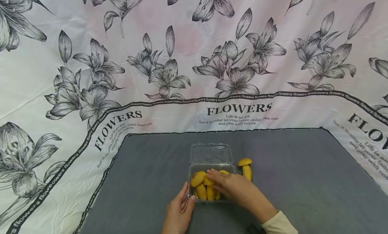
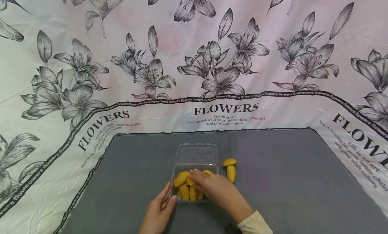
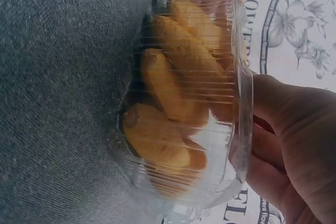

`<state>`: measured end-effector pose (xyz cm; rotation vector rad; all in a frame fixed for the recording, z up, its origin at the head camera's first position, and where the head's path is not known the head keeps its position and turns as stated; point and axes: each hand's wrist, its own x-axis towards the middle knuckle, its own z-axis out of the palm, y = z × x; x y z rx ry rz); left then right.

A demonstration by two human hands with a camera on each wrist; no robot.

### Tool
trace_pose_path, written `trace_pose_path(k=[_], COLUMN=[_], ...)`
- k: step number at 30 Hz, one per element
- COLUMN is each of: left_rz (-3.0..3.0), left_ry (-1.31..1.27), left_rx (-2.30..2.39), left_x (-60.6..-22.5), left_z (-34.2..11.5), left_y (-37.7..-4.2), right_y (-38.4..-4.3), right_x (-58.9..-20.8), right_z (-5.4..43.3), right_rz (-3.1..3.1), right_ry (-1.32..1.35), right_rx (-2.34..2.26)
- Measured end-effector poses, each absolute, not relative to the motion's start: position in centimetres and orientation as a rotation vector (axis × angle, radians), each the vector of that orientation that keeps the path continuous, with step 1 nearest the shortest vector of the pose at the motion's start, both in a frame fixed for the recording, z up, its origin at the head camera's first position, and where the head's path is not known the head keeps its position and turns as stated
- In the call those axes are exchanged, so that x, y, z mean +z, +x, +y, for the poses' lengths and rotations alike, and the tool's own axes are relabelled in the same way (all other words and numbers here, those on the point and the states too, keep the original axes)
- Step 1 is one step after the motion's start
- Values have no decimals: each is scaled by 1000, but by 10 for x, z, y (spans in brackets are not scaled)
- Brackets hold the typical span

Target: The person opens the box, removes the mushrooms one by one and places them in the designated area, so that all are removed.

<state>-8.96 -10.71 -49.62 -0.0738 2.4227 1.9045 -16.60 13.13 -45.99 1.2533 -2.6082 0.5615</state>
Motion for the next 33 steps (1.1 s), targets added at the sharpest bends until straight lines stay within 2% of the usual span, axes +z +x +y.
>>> trace_pose_path(k=[33], left_rz=[2435], left_ry=[-99], left_rx=[1923], left_x=[-499], left_z=[-108], left_y=[-88], right_y=[-168], right_x=[-460], right_z=[143], right_rz=[-2399], right_ry=[1236], right_rx=[368])
